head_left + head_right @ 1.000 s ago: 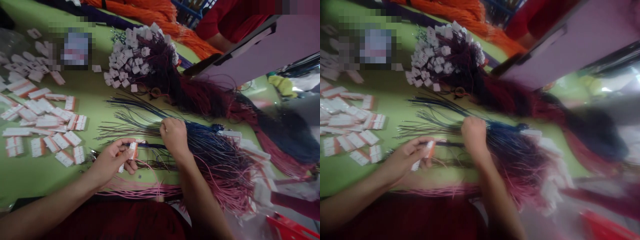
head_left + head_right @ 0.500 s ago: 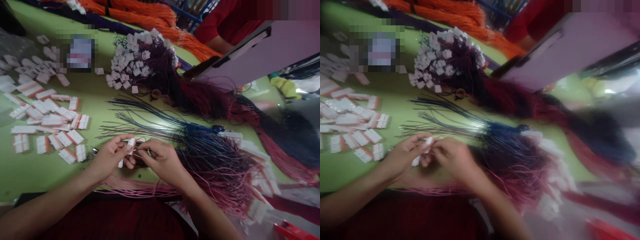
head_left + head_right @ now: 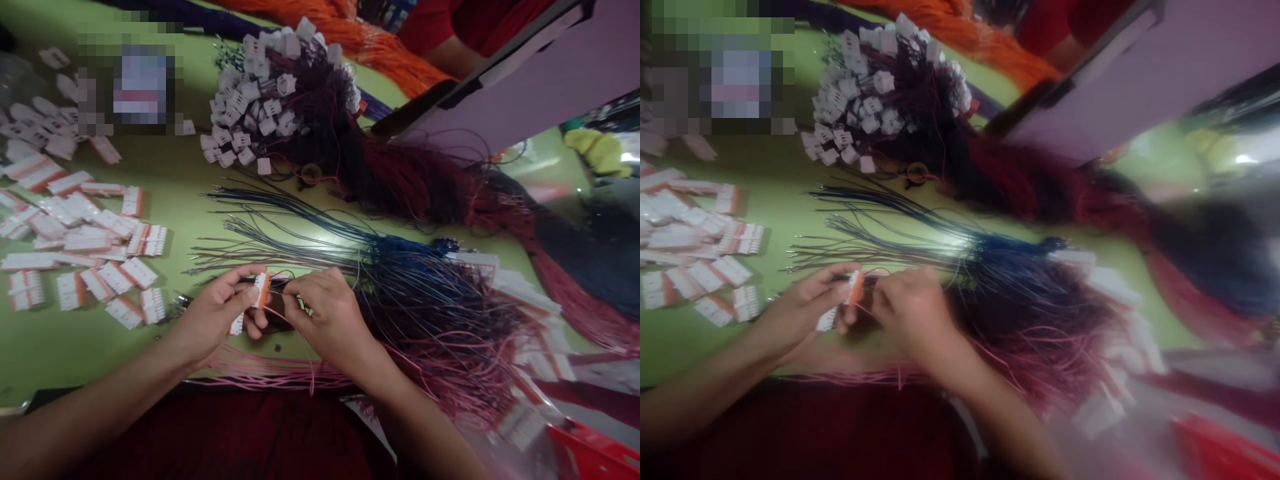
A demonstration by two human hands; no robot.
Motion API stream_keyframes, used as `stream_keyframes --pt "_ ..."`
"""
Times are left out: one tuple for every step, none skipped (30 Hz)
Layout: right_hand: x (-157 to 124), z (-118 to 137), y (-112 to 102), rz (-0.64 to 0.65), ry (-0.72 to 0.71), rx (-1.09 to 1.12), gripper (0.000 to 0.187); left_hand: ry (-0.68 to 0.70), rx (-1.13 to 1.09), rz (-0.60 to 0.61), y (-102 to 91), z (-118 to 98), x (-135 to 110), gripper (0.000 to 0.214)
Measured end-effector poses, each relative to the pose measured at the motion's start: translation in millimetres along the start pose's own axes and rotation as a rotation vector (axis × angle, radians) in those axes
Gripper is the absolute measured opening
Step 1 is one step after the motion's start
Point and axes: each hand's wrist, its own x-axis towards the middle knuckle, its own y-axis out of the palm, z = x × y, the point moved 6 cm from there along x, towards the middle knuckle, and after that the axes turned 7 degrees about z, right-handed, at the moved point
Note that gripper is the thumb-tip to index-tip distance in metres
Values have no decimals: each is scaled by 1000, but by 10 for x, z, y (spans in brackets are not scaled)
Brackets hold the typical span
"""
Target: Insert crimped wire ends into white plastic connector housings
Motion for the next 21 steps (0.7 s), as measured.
stream_keyframes --pt "2 2 2 19 4 -6 20 -1 3 -4 -5 4 -2 39" --pt "4 5 1 33 7 -9 21 -3 6 -6 -9 7 -4 40" --pt "8 10 -2 44 7 -11 21 -4 10 -8 -13 9 -5 40" --pt "13 15 -5 54 4 -12 22 -5 13 -10 -16 9 -6 41" --pt "19 21 -9 64 0 -12 22 -4 13 -10 -17 9 -6 41" --pt "26 24 -11 75 -3 -9 22 -3 11 -8 -18 8 -5 42" --pt "34 27 -12 88 -7 -5 22 0 11 -5 -16 6 -3 42" --pt "42 27 -11 103 -10 2 22 1 14 -1 -14 6 -1 42" --pt "50 25 -8 116 -10 11 22 5 22 -1 -15 4 2 42" --pt "58 21 -6 126 -10 20 22 11 36 -1 -16 2 4 41" --pt "66 15 -4 128 -8 30 22 22 55 -5 -19 -2 5 41" --pt "72 8 0 128 -7 38 22 35 76 -12 -24 -7 5 40" --pt "78 0 5 124 -6 47 23 48 96 -20 -30 -13 5 39" --pt "82 -8 14 121 -6 57 23 59 113 -28 -36 -17 3 38" --pt "85 -16 25 120 -7 67 24 65 125 -32 -38 -20 3 37" --pt "88 -26 38 118 -5 74 25 69 131 -32 -37 -22 3 37" --pt "90 -39 52 117 1 80 25 70 133 -33 -36 -23 4 37" --pt "92 -50 67 119 8 87 25 69 133 -33 -32 -24 6 37" --pt "94 -61 83 121 15 92 25 70 132 -34 -29 -26 8 37" --pt "98 -67 101 126 20 97 25 71 130 -36 -25 -28 10 37" --pt "102 -70 120 130 24 100 24 71 128 -41 -22 -28 12 36"
